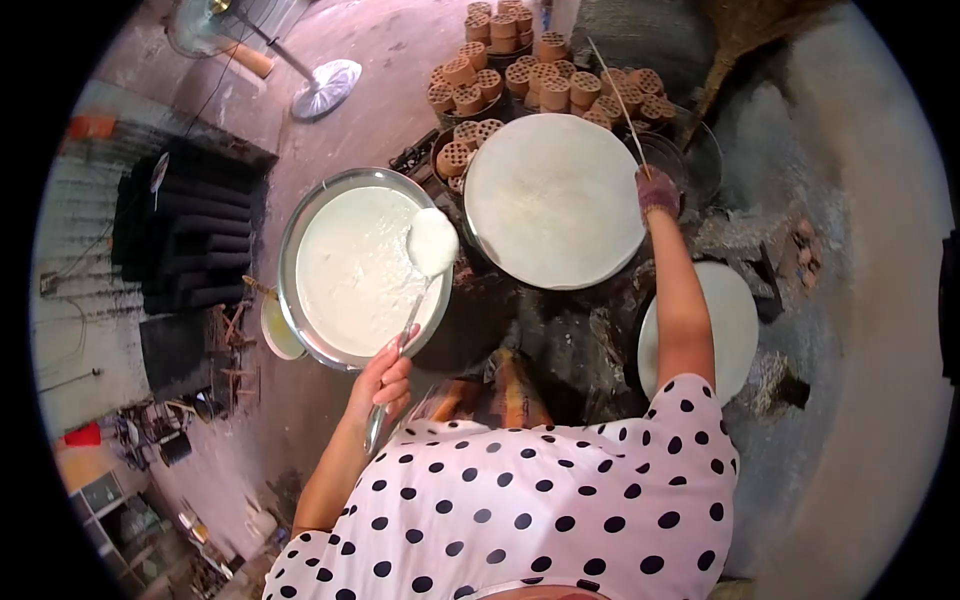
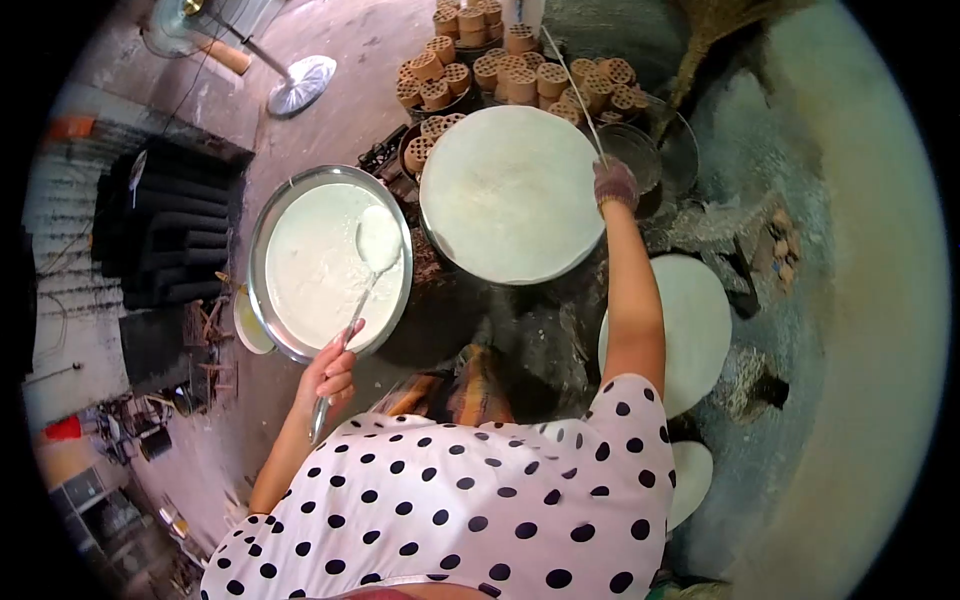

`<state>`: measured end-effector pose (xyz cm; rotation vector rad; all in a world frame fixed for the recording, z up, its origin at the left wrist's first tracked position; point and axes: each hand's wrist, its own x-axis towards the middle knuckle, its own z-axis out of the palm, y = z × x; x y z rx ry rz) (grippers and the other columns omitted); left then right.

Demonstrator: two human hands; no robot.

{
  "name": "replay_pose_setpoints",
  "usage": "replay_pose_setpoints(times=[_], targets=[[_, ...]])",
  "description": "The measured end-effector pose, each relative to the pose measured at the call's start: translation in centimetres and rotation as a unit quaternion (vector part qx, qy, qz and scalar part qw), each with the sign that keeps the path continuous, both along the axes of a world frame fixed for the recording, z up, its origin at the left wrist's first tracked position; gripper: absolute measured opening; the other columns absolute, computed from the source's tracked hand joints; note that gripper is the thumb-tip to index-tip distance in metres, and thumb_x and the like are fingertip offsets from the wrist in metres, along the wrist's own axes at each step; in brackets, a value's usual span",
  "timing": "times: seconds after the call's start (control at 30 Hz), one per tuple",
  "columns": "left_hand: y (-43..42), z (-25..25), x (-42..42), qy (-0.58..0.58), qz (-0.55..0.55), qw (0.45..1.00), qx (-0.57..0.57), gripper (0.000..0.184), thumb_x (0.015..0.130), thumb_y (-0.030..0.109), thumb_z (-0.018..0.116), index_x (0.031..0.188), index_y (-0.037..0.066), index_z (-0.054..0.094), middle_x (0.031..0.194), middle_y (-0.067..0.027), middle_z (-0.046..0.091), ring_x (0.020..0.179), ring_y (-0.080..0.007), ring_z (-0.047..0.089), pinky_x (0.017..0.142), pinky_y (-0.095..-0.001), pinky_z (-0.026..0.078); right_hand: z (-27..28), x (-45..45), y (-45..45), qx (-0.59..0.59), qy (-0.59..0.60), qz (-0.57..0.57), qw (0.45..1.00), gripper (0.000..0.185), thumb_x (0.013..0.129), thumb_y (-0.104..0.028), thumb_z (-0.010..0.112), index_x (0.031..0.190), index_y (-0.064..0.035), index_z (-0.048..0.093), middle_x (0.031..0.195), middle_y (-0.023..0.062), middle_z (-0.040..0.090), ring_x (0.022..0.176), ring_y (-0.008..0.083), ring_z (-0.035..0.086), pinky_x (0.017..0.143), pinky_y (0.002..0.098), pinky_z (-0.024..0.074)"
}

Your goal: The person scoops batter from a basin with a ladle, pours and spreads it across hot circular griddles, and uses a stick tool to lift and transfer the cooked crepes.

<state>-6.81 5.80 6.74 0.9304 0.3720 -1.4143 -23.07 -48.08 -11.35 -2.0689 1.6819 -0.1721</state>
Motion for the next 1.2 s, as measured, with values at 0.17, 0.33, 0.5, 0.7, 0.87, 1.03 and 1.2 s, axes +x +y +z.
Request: replay_pose_setpoints(times=[0.17,0.33,0.5,0.7,0.87,1.03,1.2], targets=[[0.5,2.6,1.7,-0.241,-0.029,0.966,0.087,0.044,0.100,0.017,0.040,0.143,0.009,0.032,0.057,0.0045,0.032,0.035,-0.0041,0.027,0.032,-0.0191,0.025,-2.2,8.3,-6.3,-0.035,0.073,0.128,0.988,0.048,0.091,-0.047,0.051,0.128,-0.0175,0.055,0.133,0.0068,0.052,0.119,0.0250,0.052,0.097,0.0387,0.0458],[-2.2,0.5,3.0,-0.193,-0.003,0.974,0.122,0.041,0.100,0.018,0.039,0.140,0.009,0.037,0.059,0.0035,0.036,0.037,-0.0048,0.031,0.034,-0.0194,0.028,2.2,13.5,-4.7,0.024,0.159,0.162,0.974,0.059,0.082,-0.050,0.062,0.128,-0.0146,0.056,0.131,0.0101,0.055,0.118,0.0283,0.053,0.098,0.0404,0.0434],[-2.5,-2.6,3.1,-0.119,0.035,0.986,0.114,0.041,0.101,0.021,0.039,0.140,0.011,0.037,0.061,0.0055,0.038,0.037,-0.0031,0.032,0.033,-0.0197,0.031,0.7,13.2,-6.5,-0.015,0.202,0.211,0.956,0.059,0.080,-0.050,0.064,0.124,-0.0118,0.057,0.128,0.0114,0.056,0.115,0.0285,0.054,0.096,0.0409,0.0447],[-1.7,-3.4,3.3,-0.118,0.050,0.989,0.075,0.042,0.100,0.022,0.040,0.141,0.010,0.035,0.060,0.0059,0.037,0.037,-0.0022,0.032,0.032,-0.0197,0.032,3.3,11.3,-5.1,-0.049,0.063,0.218,0.973,0.050,0.083,-0.046,0.062,0.118,-0.0105,0.059,0.119,0.0139,0.060,0.108,0.0304,0.057,0.090,0.0386,0.0481],[-2.5,-2.6,3.6,-0.074,0.091,0.992,0.045,0.040,0.100,0.021,0.040,0.139,0.009,0.037,0.061,0.0069,0.036,0.037,-0.0009,0.031,0.032,-0.0182,0.031,3.9,10.7,-4.1,-0.040,0.108,0.240,0.964,0.048,0.082,-0.044,0.064,0.119,-0.0137,0.060,0.118,0.0129,0.062,0.110,0.0294,0.057,0.093,0.0398,0.0458],[-1.1,-2.8,4.9,0.013,0.166,0.985,-0.051,0.038,0.101,0.018,0.037,0.138,0.007,0.035,0.062,0.0072,0.037,0.038,0.0004,0.032,0.032,-0.0174,0.031,13.2,10.2,1.5,-0.047,0.126,0.273,0.953,0.050,0.080,-0.046,0.066,0.115,-0.0097,0.063,0.115,0.0128,0.064,0.112,0.0291,0.056,0.094,0.0394,0.0445],[0.9,0.6,6.2,-0.009,0.220,0.972,-0.085,0.040,0.101,0.016,0.034,0.140,0.007,0.033,0.060,0.0056,0.035,0.037,-0.0009,0.032,0.032,-0.0174,0.029,21.4,10.7,1.8,-0.151,0.150,0.350,0.912,0.046,0.079,-0.041,0.069,0.108,-0.0050,0.066,0.093,0.0131,0.069,0.086,0.0254,0.065,0.076,0.0369,0.0506]])
